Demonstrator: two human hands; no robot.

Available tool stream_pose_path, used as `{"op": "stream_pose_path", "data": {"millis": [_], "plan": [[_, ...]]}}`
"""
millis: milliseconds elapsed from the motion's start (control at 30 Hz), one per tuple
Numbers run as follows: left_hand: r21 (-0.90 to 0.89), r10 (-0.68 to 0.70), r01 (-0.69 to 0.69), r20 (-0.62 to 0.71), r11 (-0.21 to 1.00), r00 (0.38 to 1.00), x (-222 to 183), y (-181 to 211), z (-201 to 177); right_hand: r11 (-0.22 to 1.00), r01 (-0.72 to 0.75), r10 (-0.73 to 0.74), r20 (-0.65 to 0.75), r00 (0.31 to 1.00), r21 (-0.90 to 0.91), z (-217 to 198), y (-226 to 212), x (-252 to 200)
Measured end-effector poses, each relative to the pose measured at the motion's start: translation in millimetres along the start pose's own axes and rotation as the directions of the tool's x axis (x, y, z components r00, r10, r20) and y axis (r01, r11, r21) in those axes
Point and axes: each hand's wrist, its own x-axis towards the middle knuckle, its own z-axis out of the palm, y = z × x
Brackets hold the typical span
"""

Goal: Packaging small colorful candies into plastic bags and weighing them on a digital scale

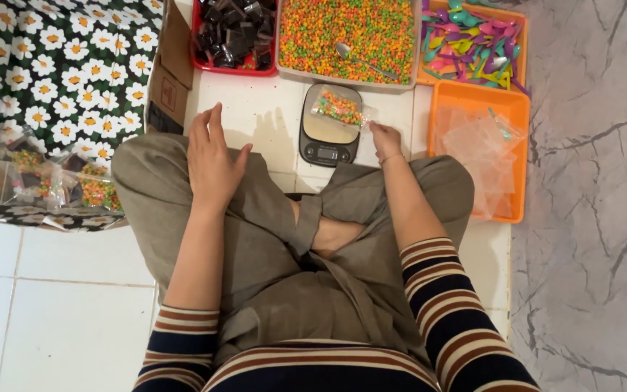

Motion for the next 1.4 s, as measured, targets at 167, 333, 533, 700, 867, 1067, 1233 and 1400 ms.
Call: {"op": "stream_pose_path", "data": {"millis": [167, 333, 533, 700, 867, 1067, 1233, 1400], "plan": [[0.015, -0.032, 0.031, 0.016, 0.999, 0.999, 1.1, 3.4, -3.3, 0.994, 0.107, -0.107, -0.016, 0.994, 0.004, 19.8, 10.4, 24.9], [-0.187, -0.036, 0.036, 0.002, 0.982, 0.999, 16.1, 26.2, -10.1, 0.951, 0.307, -0.309, 0.046, 0.95, 0.046, -11.1, -87.1, -50.8], [-0.362, 0.161, -0.104, 0.129, 0.926, 0.979, 57.8, 70.7, 26.3, 0.7, 0.695, -0.654, 0.243, 0.716, -0.166, -16.5, -196.8, -146.3], [-0.431, 0.128, -0.031, 0.198, 0.902, 0.972, 94.1, 50.2, 82.1, 0.69, 0.724, -0.664, 0.386, 0.64, -0.013, 8.0, -254.5, -194.5], [-0.483, 0.003, 0.03, 0.068, 0.875, 0.998, 121.6, 13.7, 43.0, 0.68, 0.7, -0.715, 0.405, 0.57, 0.216, 51.7, -291.4, -192.3], [-0.383, -0.087, 0.052, -0.074, 0.922, 0.993, 140.7, -45.4, -5.1, 0.468, 0.884, -0.765, 0.493, 0.414, -0.016, 166.0, -245.0, -89.9], [-0.312, -0.103, 0.067, -0.101, 0.948, 0.989, 136.2, -70.4, -36.8, 0.202, 0.857, -0.339, 0.787, 0.515, -0.474, 244.3, -217.9, -56.8], [-0.372, -0.201, 0.143, -0.121, 0.917, 0.972, 120.7, -73.7, -52.4, 0.148, 0.815, -0.243, 0.778, 0.579, -0.56, 289.2, -224.2, -57.6]]}}
